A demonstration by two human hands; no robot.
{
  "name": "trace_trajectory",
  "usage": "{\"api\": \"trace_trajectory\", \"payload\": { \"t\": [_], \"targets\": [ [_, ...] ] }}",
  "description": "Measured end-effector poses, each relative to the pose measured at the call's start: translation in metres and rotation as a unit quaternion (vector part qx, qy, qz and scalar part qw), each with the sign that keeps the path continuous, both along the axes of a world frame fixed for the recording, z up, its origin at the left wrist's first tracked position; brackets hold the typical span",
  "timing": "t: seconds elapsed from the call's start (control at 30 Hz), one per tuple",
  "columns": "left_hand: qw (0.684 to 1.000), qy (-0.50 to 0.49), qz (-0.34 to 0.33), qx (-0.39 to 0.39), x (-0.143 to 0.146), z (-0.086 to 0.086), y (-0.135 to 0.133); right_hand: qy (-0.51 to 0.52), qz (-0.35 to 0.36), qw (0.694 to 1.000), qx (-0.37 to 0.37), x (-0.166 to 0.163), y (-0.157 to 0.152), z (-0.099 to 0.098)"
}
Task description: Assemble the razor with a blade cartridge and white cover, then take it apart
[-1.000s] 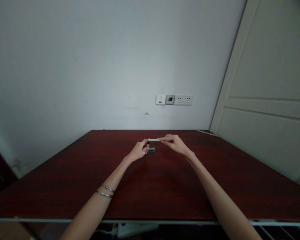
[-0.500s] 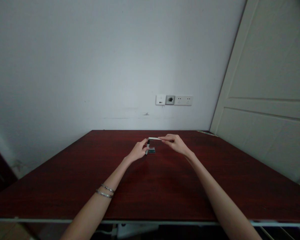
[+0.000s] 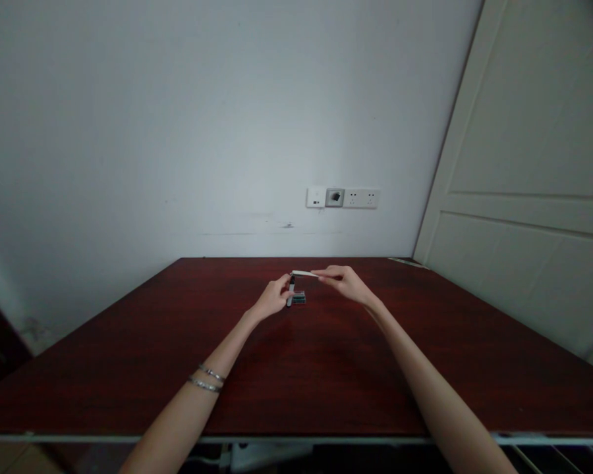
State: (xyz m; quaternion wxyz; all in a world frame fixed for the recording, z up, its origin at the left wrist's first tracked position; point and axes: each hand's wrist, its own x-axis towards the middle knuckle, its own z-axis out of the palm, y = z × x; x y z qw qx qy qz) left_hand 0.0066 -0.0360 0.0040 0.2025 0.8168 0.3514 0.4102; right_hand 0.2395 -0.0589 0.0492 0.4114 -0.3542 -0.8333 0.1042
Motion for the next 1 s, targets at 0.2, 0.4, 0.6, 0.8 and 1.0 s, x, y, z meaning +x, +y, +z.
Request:
{"api": "trace_trajectory", "payload": {
  "t": [0.2, 0.4, 0.6, 0.8, 1.0],
  "targets": [
    [1.0, 0.006, 0.006, 0.007, -0.001, 0.0004, 0.0012, -0.02, 0.004, 1.0, 0.011, -0.0019, -0.0017, -0.0004],
    [1.0, 0.007, 0.004, -0.009, 0.0008, 0.0035, -0.0031, -0.031, -0.023, 0.999, 0.025, -0.0045, -0.0045, -0.0007],
    [1.0, 0.019, 0.005, -0.002, 0.0019, 0.0055, -0.0055, -0.033, -0.035, 0.998, 0.038, -0.006, -0.0083, 0.003],
    [1.0, 0.02, 0.005, 0.0, 0.0035, 0.0046, -0.0073, -0.032, -0.048, 0.998, 0.034, -0.0059, -0.0087, 0.004],
    [1.0, 0.012, 0.011, -0.003, 0.0025, 0.0054, -0.0071, -0.034, -0.004, 0.999, 0.022, -0.0058, -0.0095, 0.0045]
  ]
}}
